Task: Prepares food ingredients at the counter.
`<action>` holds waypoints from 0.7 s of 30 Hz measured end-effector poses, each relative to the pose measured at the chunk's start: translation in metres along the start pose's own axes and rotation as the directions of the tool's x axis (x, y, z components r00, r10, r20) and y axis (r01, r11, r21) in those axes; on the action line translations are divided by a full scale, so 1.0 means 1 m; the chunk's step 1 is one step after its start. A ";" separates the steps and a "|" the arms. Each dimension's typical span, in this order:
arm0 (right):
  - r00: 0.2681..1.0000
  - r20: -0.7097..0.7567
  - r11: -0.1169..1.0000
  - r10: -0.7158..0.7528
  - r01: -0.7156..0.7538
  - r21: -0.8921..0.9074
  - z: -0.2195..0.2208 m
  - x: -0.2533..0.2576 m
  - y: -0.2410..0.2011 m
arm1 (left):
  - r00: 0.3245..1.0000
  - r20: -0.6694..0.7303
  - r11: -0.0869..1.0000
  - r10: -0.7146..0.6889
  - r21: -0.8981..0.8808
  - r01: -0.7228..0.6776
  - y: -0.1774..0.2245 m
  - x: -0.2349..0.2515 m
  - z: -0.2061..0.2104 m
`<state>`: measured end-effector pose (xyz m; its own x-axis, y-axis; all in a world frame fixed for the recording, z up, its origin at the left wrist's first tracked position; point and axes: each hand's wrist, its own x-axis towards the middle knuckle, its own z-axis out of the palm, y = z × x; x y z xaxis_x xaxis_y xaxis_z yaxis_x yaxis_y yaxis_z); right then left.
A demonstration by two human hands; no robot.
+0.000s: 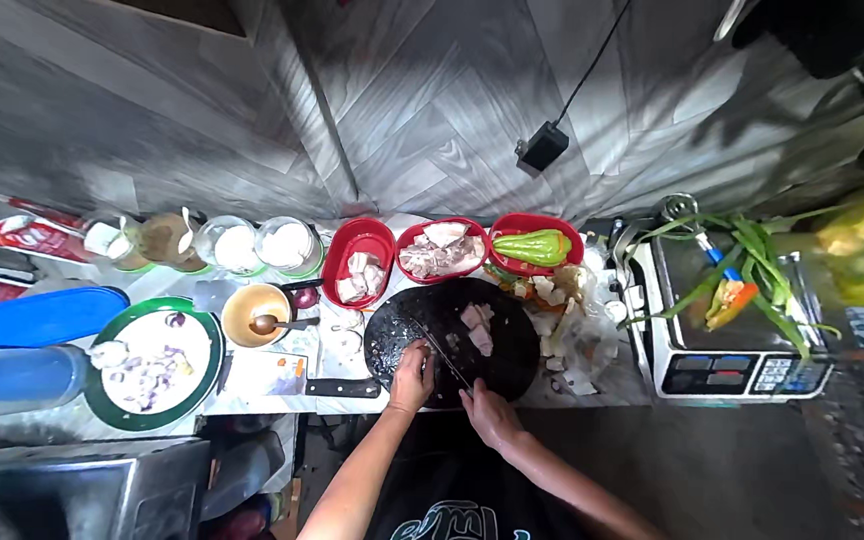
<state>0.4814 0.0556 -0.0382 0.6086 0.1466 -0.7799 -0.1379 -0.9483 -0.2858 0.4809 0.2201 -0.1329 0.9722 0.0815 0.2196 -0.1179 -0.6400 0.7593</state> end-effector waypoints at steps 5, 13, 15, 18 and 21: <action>0.999 -0.001 0.995 -0.039 0.038 0.091 -0.011 -0.006 0.017 | 0.997 -0.006 0.995 -0.072 -0.065 0.072 0.002 -0.004 -0.005; 0.995 -0.044 0.995 -0.092 0.090 -0.045 -0.001 -0.021 0.013 | 0.996 -0.071 0.998 -0.055 -0.043 0.053 -0.001 -0.018 -0.006; 0.996 -0.034 0.995 -0.076 0.074 -0.063 -0.003 -0.018 0.010 | 0.997 -0.068 0.999 -0.035 -0.025 0.033 -0.002 -0.016 -0.006; 0.999 -0.006 0.996 -0.045 0.045 -0.080 -0.002 -0.012 0.004 | 0.999 -0.042 1.000 -0.005 0.007 0.006 -0.005 -0.013 -0.009; 0.999 0.004 0.996 -0.033 0.033 -0.087 -0.007 -0.001 -0.004 | 0.999 -0.039 1.000 0.005 0.013 -0.004 -0.005 -0.011 -0.010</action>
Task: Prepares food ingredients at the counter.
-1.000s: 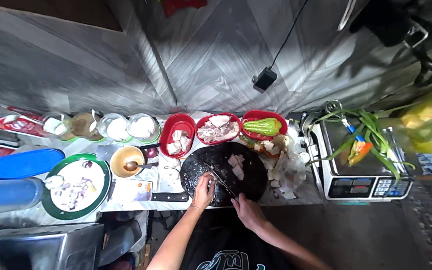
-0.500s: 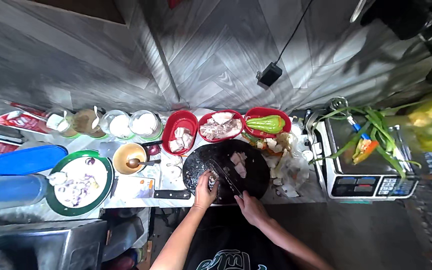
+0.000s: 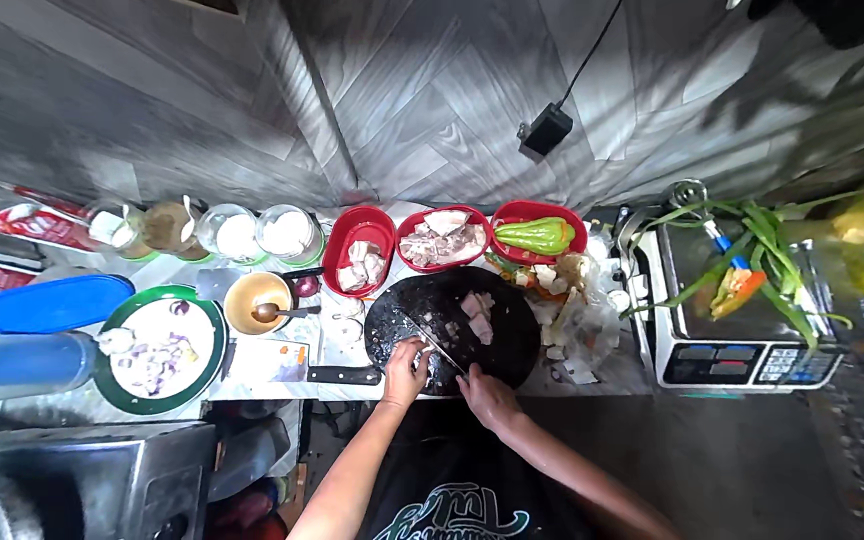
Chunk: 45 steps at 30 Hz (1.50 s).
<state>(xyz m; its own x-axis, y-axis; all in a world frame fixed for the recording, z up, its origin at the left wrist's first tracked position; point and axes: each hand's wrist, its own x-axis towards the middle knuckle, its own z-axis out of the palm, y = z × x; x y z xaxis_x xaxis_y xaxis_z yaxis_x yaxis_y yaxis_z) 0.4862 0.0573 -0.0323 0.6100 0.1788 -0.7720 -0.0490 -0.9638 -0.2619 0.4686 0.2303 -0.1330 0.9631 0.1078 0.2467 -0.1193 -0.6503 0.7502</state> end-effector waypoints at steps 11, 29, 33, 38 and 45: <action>0.994 -0.067 0.995 -0.081 0.085 0.050 0.000 -0.016 0.021 | 0.996 -0.029 0.997 -0.081 0.000 0.081 0.006 -0.009 -0.005; 0.997 -0.012 0.996 -0.082 0.082 0.030 -0.004 -0.012 0.010 | 0.997 -0.041 0.998 -0.068 -0.012 0.068 -0.002 -0.009 -0.009; 0.997 0.026 0.997 -0.070 0.071 -0.037 -0.003 -0.017 0.012 | 0.999 0.000 0.999 -0.048 0.013 0.048 -0.004 -0.006 -0.012; 1.000 0.022 0.998 -0.010 0.012 -0.066 0.005 -0.005 0.003 | 1.000 -0.007 0.999 -0.016 0.050 0.017 -0.004 -0.004 -0.011; 0.997 -0.017 0.990 -0.073 0.075 0.116 -0.021 -0.008 0.023 | 0.998 0.032 0.996 -0.062 0.063 0.060 0.017 0.013 -0.010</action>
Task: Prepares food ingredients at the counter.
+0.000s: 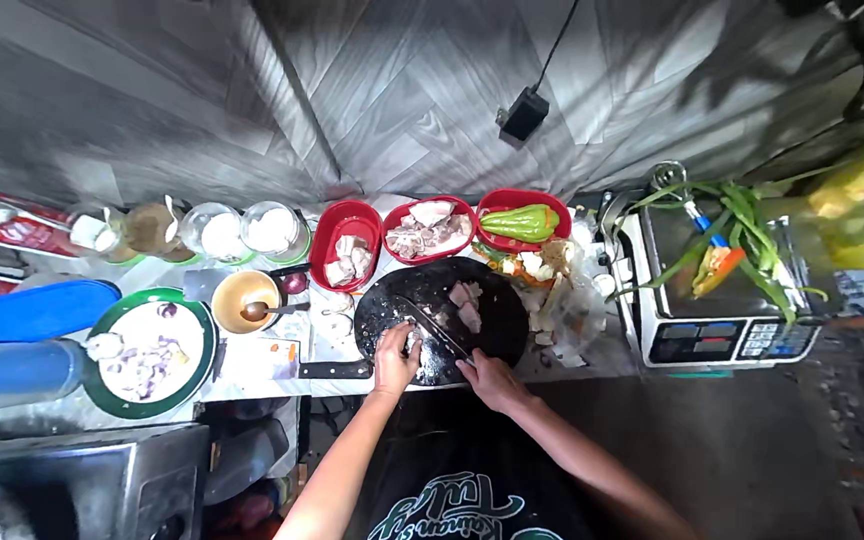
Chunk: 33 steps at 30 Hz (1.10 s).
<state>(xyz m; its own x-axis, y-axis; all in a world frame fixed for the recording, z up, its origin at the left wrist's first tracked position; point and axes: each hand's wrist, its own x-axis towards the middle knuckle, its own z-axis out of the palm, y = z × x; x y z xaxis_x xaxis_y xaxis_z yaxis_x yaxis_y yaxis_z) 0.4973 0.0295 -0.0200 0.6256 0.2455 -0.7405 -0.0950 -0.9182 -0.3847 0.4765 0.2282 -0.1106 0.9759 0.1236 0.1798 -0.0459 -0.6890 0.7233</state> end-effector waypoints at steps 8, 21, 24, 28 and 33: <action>0.964 -0.246 0.963 -0.098 0.030 -0.267 -0.014 -0.026 0.012 | 0.962 -0.164 0.976 0.217 0.001 -0.220 0.029 0.014 0.004; 0.693 -0.572 0.875 -0.439 0.183 -0.449 0.008 -0.049 0.060 | 0.954 0.298 0.992 0.033 0.109 -0.068 0.049 0.068 -0.012; 0.779 -0.505 0.911 -0.373 0.202 -0.361 0.013 -0.048 0.060 | 0.732 0.676 0.955 0.087 0.153 -0.255 0.082 0.088 0.009; 0.883 -0.336 0.934 -0.326 0.245 -0.261 0.016 -0.043 0.054 | 0.582 0.810 0.847 0.075 0.257 -0.466 0.096 0.102 0.031; 0.963 -0.087 0.952 -0.255 0.234 -0.197 0.014 -0.031 0.040 | 0.601 0.781 0.873 0.170 0.163 -0.459 0.078 0.095 0.012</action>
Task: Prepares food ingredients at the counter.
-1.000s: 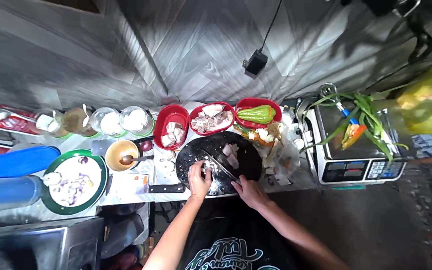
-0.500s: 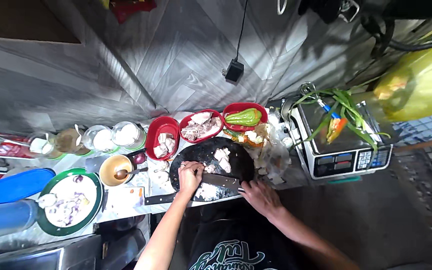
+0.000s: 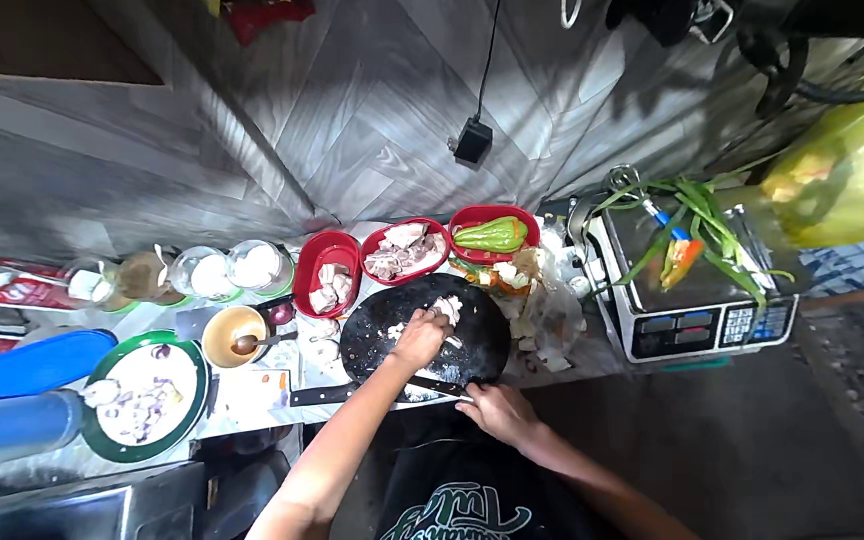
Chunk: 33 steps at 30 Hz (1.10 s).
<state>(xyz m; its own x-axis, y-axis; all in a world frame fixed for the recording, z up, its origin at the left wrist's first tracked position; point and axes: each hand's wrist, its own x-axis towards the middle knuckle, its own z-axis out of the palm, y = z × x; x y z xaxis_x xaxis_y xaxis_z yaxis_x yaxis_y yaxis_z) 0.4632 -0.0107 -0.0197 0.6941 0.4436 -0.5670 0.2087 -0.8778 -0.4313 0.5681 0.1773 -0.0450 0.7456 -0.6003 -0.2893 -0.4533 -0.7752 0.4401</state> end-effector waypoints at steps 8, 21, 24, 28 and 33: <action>0.983 0.041 0.972 0.176 -0.181 0.148 -0.013 0.019 0.009 | 0.588 -0.766 0.930 -0.261 -0.362 -0.058 -0.033 -0.073 0.034; 0.983 0.074 0.973 0.167 -0.176 0.147 -0.004 0.013 -0.010 | 0.678 -0.590 0.866 -0.438 -0.480 0.141 -0.021 -0.100 0.106; 0.977 0.119 0.978 0.179 -0.190 0.087 -0.004 0.013 -0.016 | 0.647 -0.629 0.884 -0.431 -0.439 0.163 -0.017 -0.095 0.108; 0.974 0.097 0.975 0.207 -0.213 0.059 0.000 0.012 -0.020 | 0.651 -0.624 0.891 -0.432 -0.405 0.203 -0.016 -0.090 0.109; 0.976 0.060 0.975 0.211 -0.214 0.055 0.004 0.009 -0.021 | 0.649 -0.628 0.895 -0.429 -0.392 0.212 -0.017 -0.088 0.110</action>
<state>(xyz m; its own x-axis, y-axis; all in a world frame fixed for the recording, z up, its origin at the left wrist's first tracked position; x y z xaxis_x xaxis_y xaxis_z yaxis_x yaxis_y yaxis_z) 0.4625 0.0118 -0.0182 0.6801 0.2586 -0.6860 0.0174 -0.9412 -0.3375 0.4569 0.2211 -0.1202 0.9853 0.0670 0.1573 -0.0558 -0.7439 0.6659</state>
